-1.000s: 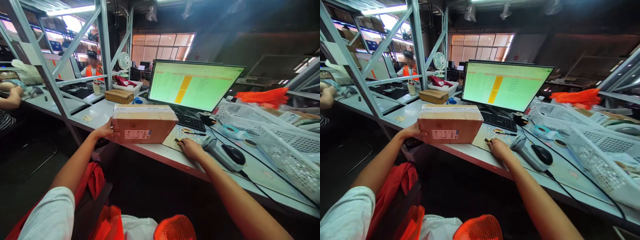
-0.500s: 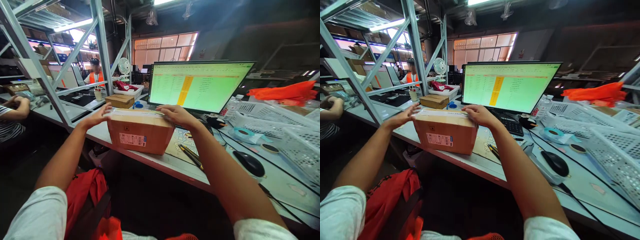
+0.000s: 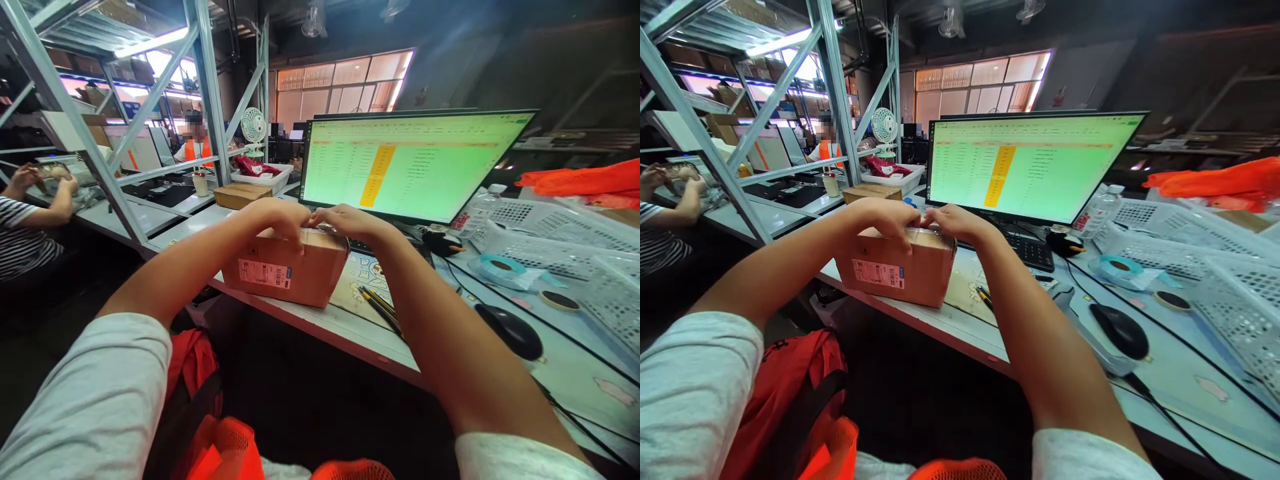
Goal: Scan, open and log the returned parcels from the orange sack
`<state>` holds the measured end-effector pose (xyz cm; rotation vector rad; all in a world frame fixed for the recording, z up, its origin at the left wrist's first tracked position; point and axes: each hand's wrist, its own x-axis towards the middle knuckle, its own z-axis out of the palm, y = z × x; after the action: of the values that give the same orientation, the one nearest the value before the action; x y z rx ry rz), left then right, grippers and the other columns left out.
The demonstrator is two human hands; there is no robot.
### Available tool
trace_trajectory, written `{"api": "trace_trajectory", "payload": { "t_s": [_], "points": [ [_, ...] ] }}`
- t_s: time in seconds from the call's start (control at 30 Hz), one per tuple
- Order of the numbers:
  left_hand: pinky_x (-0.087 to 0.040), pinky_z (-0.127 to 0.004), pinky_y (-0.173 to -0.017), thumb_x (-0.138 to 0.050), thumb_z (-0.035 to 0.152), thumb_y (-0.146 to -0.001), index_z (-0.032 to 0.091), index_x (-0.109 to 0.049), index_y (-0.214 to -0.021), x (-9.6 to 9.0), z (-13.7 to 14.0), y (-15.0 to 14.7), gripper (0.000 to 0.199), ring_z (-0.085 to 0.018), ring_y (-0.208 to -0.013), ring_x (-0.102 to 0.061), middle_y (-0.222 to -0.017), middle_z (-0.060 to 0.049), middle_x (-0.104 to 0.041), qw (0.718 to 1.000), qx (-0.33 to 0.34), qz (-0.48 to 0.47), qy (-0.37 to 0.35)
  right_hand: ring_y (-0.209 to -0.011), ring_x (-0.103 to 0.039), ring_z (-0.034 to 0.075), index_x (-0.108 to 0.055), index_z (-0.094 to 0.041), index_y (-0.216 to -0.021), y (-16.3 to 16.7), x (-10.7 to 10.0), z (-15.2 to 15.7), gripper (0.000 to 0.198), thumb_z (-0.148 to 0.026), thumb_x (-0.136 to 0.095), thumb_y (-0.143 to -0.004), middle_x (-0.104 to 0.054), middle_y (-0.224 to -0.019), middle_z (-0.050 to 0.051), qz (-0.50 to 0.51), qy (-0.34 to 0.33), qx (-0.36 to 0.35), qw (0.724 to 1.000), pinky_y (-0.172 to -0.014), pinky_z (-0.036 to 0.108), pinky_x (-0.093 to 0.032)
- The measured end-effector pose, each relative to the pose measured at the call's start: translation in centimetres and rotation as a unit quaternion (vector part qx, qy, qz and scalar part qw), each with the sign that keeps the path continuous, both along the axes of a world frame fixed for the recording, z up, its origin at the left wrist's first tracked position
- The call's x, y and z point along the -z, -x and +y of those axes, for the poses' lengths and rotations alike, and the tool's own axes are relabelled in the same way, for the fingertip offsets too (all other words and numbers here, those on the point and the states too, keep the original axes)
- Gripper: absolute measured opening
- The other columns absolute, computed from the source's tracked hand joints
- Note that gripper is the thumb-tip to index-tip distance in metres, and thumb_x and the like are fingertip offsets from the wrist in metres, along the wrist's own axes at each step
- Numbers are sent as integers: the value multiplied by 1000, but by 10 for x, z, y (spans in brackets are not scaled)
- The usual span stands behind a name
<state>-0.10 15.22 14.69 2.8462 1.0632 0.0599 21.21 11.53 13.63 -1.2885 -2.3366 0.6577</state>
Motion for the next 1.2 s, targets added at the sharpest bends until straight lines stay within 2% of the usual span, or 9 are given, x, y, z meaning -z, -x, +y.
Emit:
{"api": "trace_trajectory", "payload": {
  "t_s": [0.13, 0.27, 0.43, 0.57, 0.73, 0.9, 1.03, 1.13, 1.2],
  "points": [
    [-60, -38, -80, -91, 60, -59, 26, -78, -87, -1, 12, -5, 46, -25, -74, -68, -75, 0, -70, 999, 19, 39, 21, -122, -67, 23, -83, -18, -112, -1, -2, 2, 45, -31, -40, -106, -76, -129, 6, -13, 10, 2, 1000, -115, 33, -45],
    [-58, -40, -83, -97, 54, -55, 24, -76, -91, 2, -6, -5, 52, -28, -81, -69, -78, -1, -70, 999, -31, -9, 3, -120, -67, 24, -84, -19, -108, -5, -1, 8, 43, -32, -44, -103, -76, -128, 6, -2, 19, 23, 1000, -113, 33, -46],
    [-55, -47, -92, -103, 43, -58, 21, -71, -111, 11, -71, -5, 66, -38, -100, -69, -95, -9, -71, 983, -98, -38, -150, -103, -69, 29, -82, -18, -93, -10, -1, 11, 41, -46, -54, -98, -79, -104, 8, -9, 34, 79, 996, -102, 38, -52],
    [-51, -47, -97, -91, 30, -79, 18, -65, -119, 26, -116, -4, 49, -36, -105, -68, -102, -11, -72, 947, -124, -79, -287, -94, -66, 27, -79, -17, -84, -13, -3, 3, 40, -48, -58, -95, -75, -93, 7, 6, 57, 113, 992, -94, 38, -52],
    [-50, -45, -96, -61, 25, -103, 17, -65, -121, 48, -136, -1, 20, -33, -107, -67, -108, -14, -73, 914, -111, -70, -383, -99, -63, 26, -84, -19, -97, -15, 1, -5, 38, -49, -62, -93, -76, -101, 6, 31, 28, 105, 994, -100, 38, -49],
    [-49, -44, -97, -48, 17, -107, 14, -68, -115, 62, -146, -8, 21, -31, -103, -67, -103, -15, -73, 896, -155, -56, -412, -83, -57, 21, -84, -15, -91, -14, 14, -2, 36, -46, -67, -89, -70, -81, 6, 75, 8, 130, 989, -87, 34, -49],
    [-49, -43, -100, -72, 23, -94, 14, -68, -123, 37, -143, -2, 30, -33, -112, -67, -116, -15, -73, 933, -145, -65, -322, -76, -52, 18, -79, -15, -77, -13, 24, 2, 34, -48, -72, -82, -62, -68, 2, 151, 27, 93, 984, -73, 30, -43],
    [-50, -35, -97, -86, 39, -80, 19, -66, -134, -10, -120, 17, 60, -29, -114, -67, -127, -10, -73, 986, -99, -39, -131, -74, -51, 17, -74, -16, -71, -8, 30, 3, 37, -53, -76, -75, -62, -67, 1, 204, 35, 73, 976, -69, 28, -41],
    [-50, -31, -95, -88, 49, -73, 22, -68, -135, -41, -100, 31, 70, -27, -113, -67, -128, -7, -73, 992, -123, 8, -18, -73, -51, 16, -70, -16, -68, -4, 33, 3, 42, -58, -77, -70, -63, -68, 1, 236, 26, 64, 969, -69, 29, -43]
  ]
}}
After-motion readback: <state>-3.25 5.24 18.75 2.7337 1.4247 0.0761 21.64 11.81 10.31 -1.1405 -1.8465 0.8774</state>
